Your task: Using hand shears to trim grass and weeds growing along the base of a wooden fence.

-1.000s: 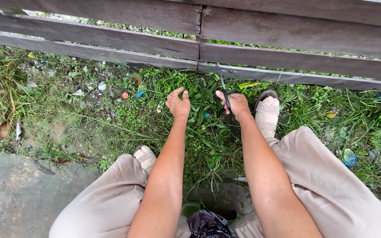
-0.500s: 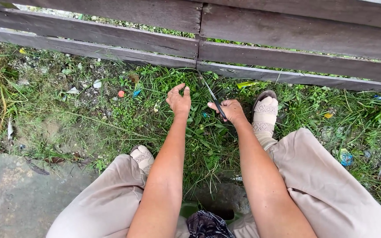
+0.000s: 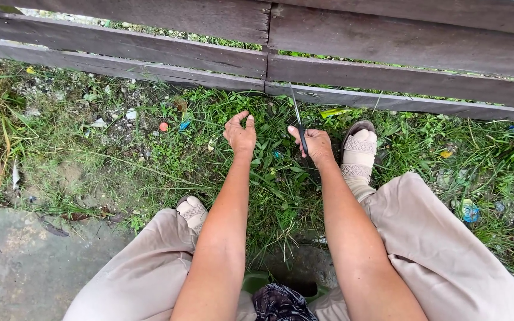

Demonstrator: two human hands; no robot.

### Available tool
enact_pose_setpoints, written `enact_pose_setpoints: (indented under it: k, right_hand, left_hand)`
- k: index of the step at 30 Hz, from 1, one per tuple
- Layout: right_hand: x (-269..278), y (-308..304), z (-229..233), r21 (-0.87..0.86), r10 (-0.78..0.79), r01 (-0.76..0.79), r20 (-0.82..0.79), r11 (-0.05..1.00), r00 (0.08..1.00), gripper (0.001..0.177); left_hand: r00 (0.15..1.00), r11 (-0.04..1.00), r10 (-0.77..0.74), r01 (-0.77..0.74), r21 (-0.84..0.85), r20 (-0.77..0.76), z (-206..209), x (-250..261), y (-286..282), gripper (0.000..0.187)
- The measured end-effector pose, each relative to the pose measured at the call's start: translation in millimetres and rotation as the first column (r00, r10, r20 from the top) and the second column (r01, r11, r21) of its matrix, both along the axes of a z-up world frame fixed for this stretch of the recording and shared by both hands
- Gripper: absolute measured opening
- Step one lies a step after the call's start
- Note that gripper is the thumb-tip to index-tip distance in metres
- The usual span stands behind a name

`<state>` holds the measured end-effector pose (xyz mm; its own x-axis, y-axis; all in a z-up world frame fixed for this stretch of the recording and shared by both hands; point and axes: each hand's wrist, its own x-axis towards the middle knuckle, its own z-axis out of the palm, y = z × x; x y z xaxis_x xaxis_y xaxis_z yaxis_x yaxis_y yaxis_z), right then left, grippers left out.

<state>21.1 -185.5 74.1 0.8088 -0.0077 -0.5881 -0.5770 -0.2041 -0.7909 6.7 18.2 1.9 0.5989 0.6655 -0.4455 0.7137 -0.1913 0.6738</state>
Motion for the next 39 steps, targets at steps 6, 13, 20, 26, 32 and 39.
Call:
enact_pose_setpoints:
  k: [6,13,20,26,32,39]
  right_hand:
    - [-5.6,4.7,17.0,-0.012,0.162,-0.163,-0.047,0.987,0.986,0.053]
    - [-16.6,1.3,7.2,-0.032,0.173,-0.176,-0.077,0.984,0.982,0.054]
    - [-14.5,26.4,12.5,-0.119,0.274,-0.287,-0.111,0.951,0.955,0.054]
    - [-15.2,31.1,3.2,-0.197,0.370,-0.395,-0.152,0.897,0.917,0.054]
    - [-14.1,26.4,-7.9,-0.189,0.333,-0.360,-0.160,0.913,0.929,0.054]
    - [-7.7,22.1,-13.9,-0.102,0.194,-0.205,-0.106,0.974,0.975,0.054]
  left_hand:
    - [1.000,1.000,0.023,-0.023,-0.014,-0.003,2.0,-1.5,6.3,0.020]
    - [1.000,1.000,0.011,-0.011,0.009,-0.020,-4.8,-4.2,13.5,0.023]
    - [0.999,0.999,0.041,-0.041,0.013,-0.008,3.4,-7.6,26.1,0.023]
    - [0.999,0.999,0.040,-0.039,0.016,-0.006,3.2,-9.2,31.0,0.024]
    - [0.999,0.999,0.037,-0.037,0.000,-0.008,-7.1,-1.1,26.5,0.023]
    - [0.998,1.000,-0.015,0.016,0.012,-0.065,-23.0,2.0,22.4,0.024]
